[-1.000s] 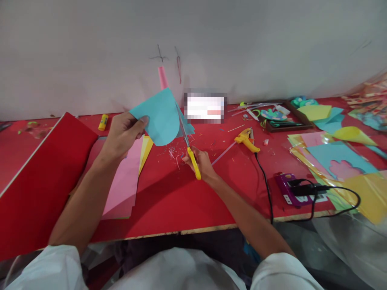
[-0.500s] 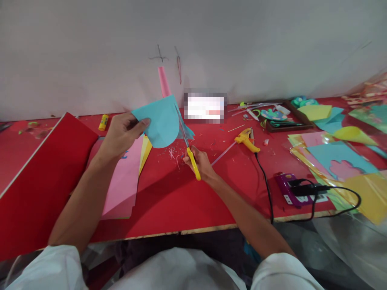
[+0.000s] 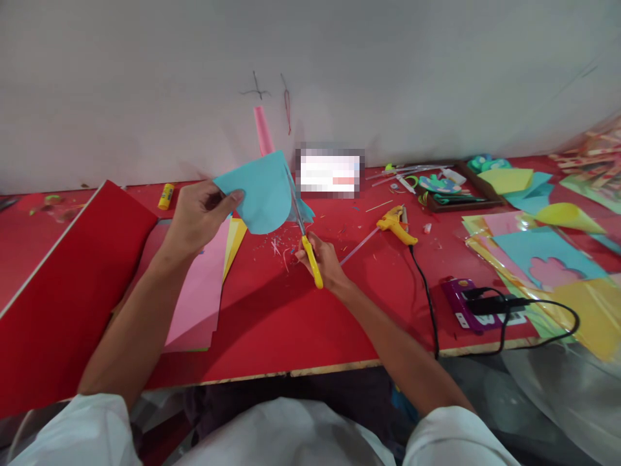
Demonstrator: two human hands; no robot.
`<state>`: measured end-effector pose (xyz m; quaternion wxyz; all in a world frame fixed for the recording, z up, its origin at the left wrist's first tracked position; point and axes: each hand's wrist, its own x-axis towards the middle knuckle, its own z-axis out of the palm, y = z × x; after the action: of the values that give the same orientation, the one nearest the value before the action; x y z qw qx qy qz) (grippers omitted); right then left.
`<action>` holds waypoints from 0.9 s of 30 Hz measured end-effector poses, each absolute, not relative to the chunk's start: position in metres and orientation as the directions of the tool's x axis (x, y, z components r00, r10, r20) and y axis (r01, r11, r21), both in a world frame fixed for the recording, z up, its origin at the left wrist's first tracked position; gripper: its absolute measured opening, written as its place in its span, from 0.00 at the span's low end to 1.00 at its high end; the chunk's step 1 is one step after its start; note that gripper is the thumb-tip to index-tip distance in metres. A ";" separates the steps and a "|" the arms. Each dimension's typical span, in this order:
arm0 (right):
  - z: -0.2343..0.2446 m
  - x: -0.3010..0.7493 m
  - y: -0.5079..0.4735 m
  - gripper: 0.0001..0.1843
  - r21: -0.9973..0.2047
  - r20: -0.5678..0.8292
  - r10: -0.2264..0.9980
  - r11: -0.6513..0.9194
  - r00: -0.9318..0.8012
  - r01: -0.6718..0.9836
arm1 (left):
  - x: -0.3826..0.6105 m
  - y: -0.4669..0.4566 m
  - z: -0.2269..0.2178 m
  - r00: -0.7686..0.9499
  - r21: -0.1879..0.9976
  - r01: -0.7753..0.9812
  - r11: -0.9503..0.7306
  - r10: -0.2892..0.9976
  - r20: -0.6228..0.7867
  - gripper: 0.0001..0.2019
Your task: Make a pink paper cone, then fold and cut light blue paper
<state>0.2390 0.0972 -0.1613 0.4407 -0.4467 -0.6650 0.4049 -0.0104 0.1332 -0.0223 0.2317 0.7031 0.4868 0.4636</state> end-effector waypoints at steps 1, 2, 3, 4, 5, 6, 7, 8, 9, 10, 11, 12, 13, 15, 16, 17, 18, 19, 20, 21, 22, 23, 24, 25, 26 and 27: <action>-0.160 0.239 0.097 0.39 -0.932 0.223 0.952 0.271 -0.210 0.239 | -0.010 0.133 -0.023 0.111 0.749 0.497 -0.438 0.888 0.445 0.20; -0.160 0.238 0.097 0.39 -0.933 0.220 0.953 0.268 -0.209 0.241 | -0.010 0.133 -0.023 0.127 0.719 0.525 -0.456 0.877 0.463 0.20; -0.159 0.238 0.096 0.40 -0.933 0.217 0.953 0.266 -0.211 0.242 | -0.010 0.133 -0.023 0.140 0.699 0.542 -0.467 0.870 0.473 0.19; -0.158 0.238 0.096 0.40 -0.933 0.215 0.953 0.265 -0.214 0.242 | -0.010 0.132 -0.023 0.146 0.692 0.548 -0.470 0.868 0.475 0.19; -0.158 0.238 0.096 0.40 -0.933 0.215 0.953 0.266 -0.214 0.242 | -0.010 0.132 -0.024 0.148 0.690 0.551 -0.469 0.869 0.472 0.18; -0.157 0.238 0.096 0.40 -0.933 0.218 0.952 0.267 -0.213 0.240 | -0.009 0.132 -0.024 0.147 0.690 0.554 -0.465 0.871 0.469 0.18; -0.157 0.238 0.096 0.40 -0.934 0.219 0.953 0.267 -0.210 0.239 | -0.009 0.131 -0.024 0.146 0.690 0.558 -0.461 0.873 0.465 0.18; -0.157 0.238 0.096 0.40 -0.935 0.218 0.954 0.265 -0.208 0.237 | -0.009 0.131 -0.024 0.146 0.690 0.561 -0.457 0.875 0.461 0.18; -0.157 0.238 0.096 0.40 -0.937 0.215 0.955 0.261 -0.205 0.233 | -0.009 0.131 -0.025 0.147 0.691 0.562 -0.455 0.877 0.457 0.17; -0.158 0.238 0.096 0.40 -0.939 0.211 0.956 0.256 -0.205 0.227 | -0.009 0.131 -0.025 0.149 0.691 0.563 -0.454 0.878 0.455 0.17; -0.158 0.238 0.096 0.40 -0.942 0.207 0.957 0.252 -0.205 0.223 | -0.009 0.131 -0.025 0.151 0.691 0.562 -0.456 0.877 0.456 0.17; -0.158 0.238 0.096 0.40 -0.944 0.203 0.957 0.247 -0.205 0.220 | -0.009 0.131 -0.025 0.152 0.690 0.560 -0.458 0.876 0.458 0.17; -0.157 0.238 0.096 0.40 -0.944 0.200 0.958 0.244 -0.204 0.220 | -0.009 0.131 -0.025 0.153 0.689 0.560 -0.460 0.875 0.460 0.17; -0.157 0.237 0.096 0.40 -0.941 0.201 0.958 0.246 -0.204 0.230 | -0.009 0.131 -0.025 0.153 0.689 0.562 -0.458 0.876 0.457 0.17; -0.156 0.237 0.096 0.39 -0.939 0.203 0.957 0.250 -0.205 0.236 | -0.008 0.131 -0.025 0.154 0.691 0.562 -0.454 0.878 0.453 0.17; -0.156 0.237 0.096 0.39 -0.937 0.207 0.957 0.254 -0.204 0.239 | -0.008 0.131 -0.025 0.153 0.695 0.561 -0.451 0.881 0.448 0.17; -0.155 0.237 0.096 0.39 -0.936 0.211 0.956 0.258 -0.205 0.239 | -0.008 0.131 -0.024 0.151 0.699 0.559 -0.447 0.883 0.444 0.16; -0.155 0.237 0.095 0.39 -0.936 0.212 0.955 0.259 -0.205 0.237 | -0.008 0.130 -0.024 0.149 0.703 0.557 -0.443 0.885 0.440 0.16; -0.155 0.237 0.095 0.39 -0.937 0.212 0.956 0.258 -0.205 0.235 | -0.008 0.130 -0.024 0.148 0.706 0.554 -0.441 0.887 0.438 0.16; -0.156 0.237 0.095 0.39 -0.938 0.210 0.956 0.256 -0.205 0.233 | -0.008 0.130 -0.024 0.147 0.708 0.552 -0.441 0.887 0.438 0.16; -0.156 0.237 0.095 0.38 -0.939 0.210 0.956 0.255 -0.204 0.229 | -0.008 0.130 -0.024 0.148 0.709 0.549 -0.442 0.887 0.438 0.16; -0.157 0.237 0.096 0.38 -0.940 0.211 0.956 0.255 -0.203 0.225 | -0.009 0.130 -0.025 0.151 0.709 0.547 -0.444 0.886 0.438 0.16; -0.158 0.237 0.096 0.38 -0.941 0.213 0.956 0.257 -0.203 0.221 | -0.009 0.130 -0.025 0.154 0.709 0.545 -0.447 0.885 0.439 0.16; -0.158 0.237 0.096 0.37 -0.941 0.215 0.956 0.258 -0.202 0.219 | -0.009 0.130 -0.025 0.155 0.709 0.544 -0.449 0.884 0.441 0.17; -0.159 0.237 0.096 0.37 -0.941 0.217 0.955 0.259 -0.201 0.216 | -0.009 0.130 -0.026 0.156 0.708 0.543 -0.451 0.883 0.443 0.17; -0.160 0.237 0.096 0.37 -0.942 0.217 0.956 0.258 -0.200 0.213 | -0.009 0.131 -0.026 0.156 0.707 0.544 -0.452 0.882 0.444 0.17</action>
<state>0.2368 0.0964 -0.1598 0.4480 -0.4464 -0.6545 0.4143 -0.0091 0.1306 -0.0258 0.1960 0.7345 0.4856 0.4317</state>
